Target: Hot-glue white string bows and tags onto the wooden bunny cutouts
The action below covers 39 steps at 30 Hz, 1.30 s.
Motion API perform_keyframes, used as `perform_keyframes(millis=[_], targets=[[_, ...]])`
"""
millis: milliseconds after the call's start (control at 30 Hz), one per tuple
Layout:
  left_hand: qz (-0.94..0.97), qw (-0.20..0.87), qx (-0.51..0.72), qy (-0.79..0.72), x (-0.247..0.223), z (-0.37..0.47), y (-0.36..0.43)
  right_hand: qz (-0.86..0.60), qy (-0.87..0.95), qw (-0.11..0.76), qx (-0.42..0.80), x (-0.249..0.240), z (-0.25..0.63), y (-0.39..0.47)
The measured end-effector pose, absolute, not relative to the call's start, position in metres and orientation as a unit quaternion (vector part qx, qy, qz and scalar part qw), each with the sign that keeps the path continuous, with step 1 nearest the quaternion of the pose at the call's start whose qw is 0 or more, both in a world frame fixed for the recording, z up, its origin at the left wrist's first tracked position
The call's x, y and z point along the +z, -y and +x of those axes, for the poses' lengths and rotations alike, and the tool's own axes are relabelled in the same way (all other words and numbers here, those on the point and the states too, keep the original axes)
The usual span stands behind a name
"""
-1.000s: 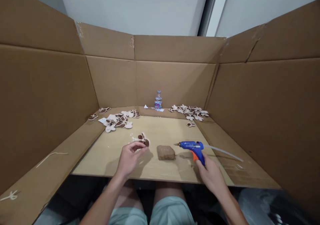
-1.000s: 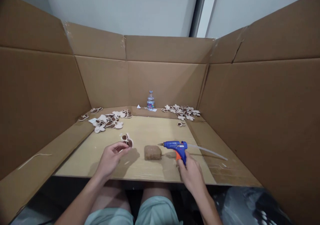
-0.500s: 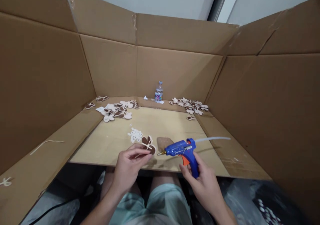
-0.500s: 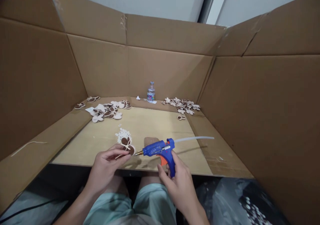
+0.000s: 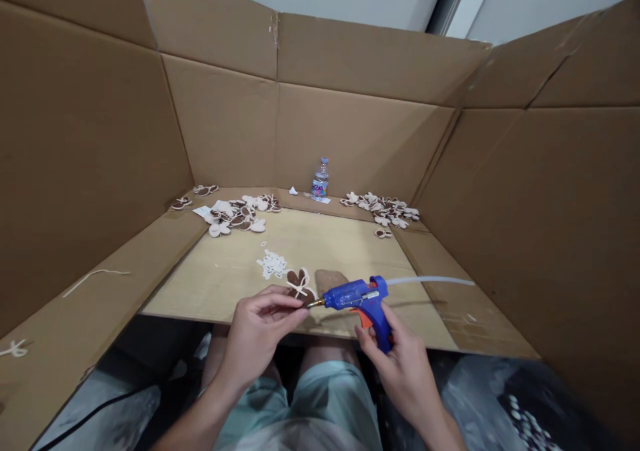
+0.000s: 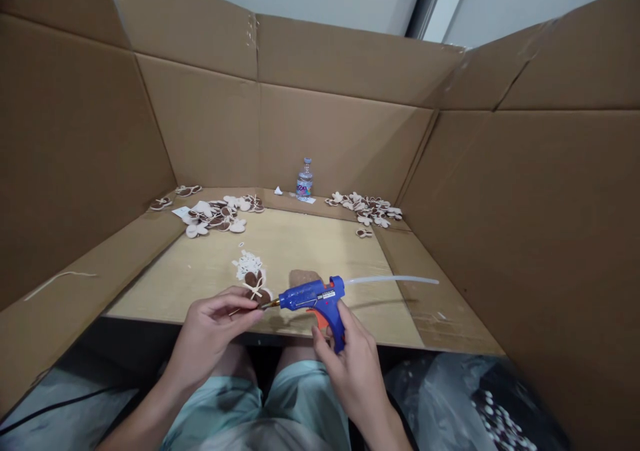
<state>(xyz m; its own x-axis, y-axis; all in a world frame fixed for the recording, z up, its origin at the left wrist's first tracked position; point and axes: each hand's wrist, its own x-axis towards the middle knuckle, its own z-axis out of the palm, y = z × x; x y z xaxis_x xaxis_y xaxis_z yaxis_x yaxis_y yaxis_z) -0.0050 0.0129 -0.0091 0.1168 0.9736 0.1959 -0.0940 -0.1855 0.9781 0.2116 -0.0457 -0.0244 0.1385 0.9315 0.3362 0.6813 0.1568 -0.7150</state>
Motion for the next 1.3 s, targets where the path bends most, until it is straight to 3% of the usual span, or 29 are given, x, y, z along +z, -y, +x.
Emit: perform_keyframes(millis=[1300], targets=[[0.554, 0.493, 0.527, -0.415, -0.0084, -0.0083, -0.0116, -0.648, 0.636, 0.409, 0.088, -0.0216, 0.2142, 0.0494]])
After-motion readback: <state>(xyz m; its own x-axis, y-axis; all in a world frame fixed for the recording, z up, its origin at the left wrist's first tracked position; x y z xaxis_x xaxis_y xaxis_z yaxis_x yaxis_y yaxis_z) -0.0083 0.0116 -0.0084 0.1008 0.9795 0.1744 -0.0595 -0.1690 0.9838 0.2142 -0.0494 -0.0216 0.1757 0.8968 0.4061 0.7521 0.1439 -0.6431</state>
